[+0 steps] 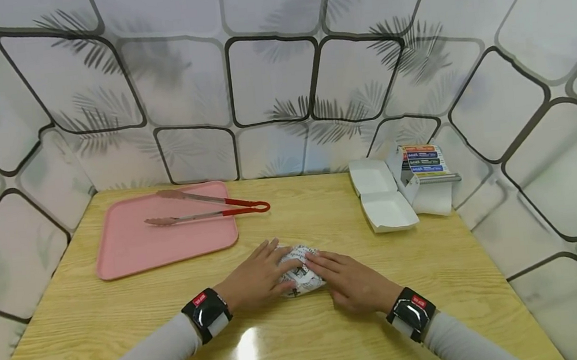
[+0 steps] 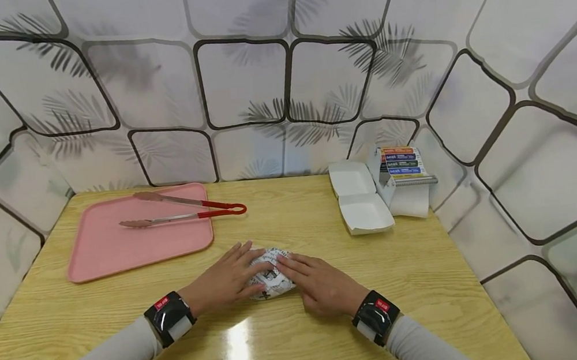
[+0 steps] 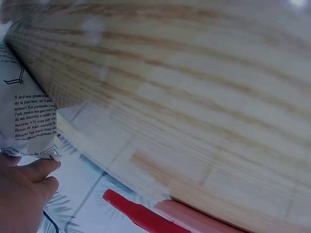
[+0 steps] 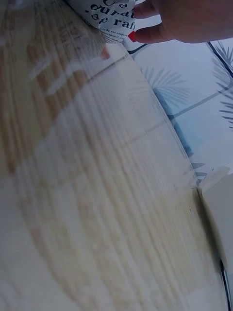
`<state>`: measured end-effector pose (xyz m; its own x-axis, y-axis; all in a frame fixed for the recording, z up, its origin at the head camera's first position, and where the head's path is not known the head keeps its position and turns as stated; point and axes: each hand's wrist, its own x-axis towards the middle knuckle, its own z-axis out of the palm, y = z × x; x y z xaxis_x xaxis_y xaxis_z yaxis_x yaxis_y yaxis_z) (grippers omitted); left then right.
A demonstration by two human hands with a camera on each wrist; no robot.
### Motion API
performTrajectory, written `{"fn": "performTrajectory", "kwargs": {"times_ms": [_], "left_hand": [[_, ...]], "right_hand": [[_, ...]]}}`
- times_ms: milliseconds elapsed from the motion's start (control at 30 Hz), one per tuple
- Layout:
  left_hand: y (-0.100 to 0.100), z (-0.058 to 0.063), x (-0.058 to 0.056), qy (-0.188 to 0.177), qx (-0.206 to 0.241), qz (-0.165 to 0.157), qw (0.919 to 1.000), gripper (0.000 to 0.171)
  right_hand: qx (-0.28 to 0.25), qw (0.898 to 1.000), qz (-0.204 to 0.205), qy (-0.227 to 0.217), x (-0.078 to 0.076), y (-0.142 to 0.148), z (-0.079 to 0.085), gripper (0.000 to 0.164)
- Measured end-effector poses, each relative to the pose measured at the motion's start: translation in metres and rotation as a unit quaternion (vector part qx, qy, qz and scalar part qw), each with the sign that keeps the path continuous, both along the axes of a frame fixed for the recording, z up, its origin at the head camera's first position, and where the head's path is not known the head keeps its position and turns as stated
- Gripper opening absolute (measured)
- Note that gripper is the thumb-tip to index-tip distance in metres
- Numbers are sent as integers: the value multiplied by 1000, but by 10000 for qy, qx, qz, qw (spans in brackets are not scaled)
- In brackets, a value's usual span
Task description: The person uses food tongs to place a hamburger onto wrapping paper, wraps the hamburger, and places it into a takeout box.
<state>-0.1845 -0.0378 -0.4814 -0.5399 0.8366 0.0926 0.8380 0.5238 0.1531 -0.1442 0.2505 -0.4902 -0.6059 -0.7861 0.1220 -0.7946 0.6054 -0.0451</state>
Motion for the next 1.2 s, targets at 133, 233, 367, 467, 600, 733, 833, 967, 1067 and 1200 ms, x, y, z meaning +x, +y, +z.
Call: {"fn": "performTrajectory", "kwargs": {"times_ms": [133, 233, 367, 467, 600, 733, 833, 967, 1067, 1200], "left_hand": [[-1, -4, -1, 99, 40, -17, 9999, 51], [-2, -7, 0, 143, 108, -70, 9998, 51], [-3, -7, 0, 50, 277, -41, 9996, 49], [-1, -7, 1, -110, 314, 47, 9994, 47], [1, -8, 2, -259, 320, 138, 9991, 48], [0, -7, 3, -264, 344, 192, 9989, 47], [-1, -5, 4, -278, 330, 199, 9989, 46], [-1, -2, 4, -342, 346, 165, 9987, 46], [-1, -2, 4, -366, 379, 153, 9985, 46], [1, -3, 5, -381, 450, 120, 9982, 45]], "right_hand": [[-34, 10000, 46, 64, 0, 0, 0, 76], [-46, 9999, 75, 81, 0, 0, 0, 75], [-83, 9999, 62, 44, 1, 1, 1, 74], [-244, 9997, -32, -18, 3, 3, 2, 69], [-434, 9987, -249, -20, 7, 11, 5, 61], [-384, 9984, -408, 33, 9, 19, 7, 62], [-592, 9960, -671, 47, 7, 28, 13, 64], [-1280, 9798, -1534, 42, -2, 54, 28, 62], [-1914, 9499, -2470, -25, -13, 85, 40, 52], [-2835, 8799, -3813, -83, -27, 126, 50, 40]]}}
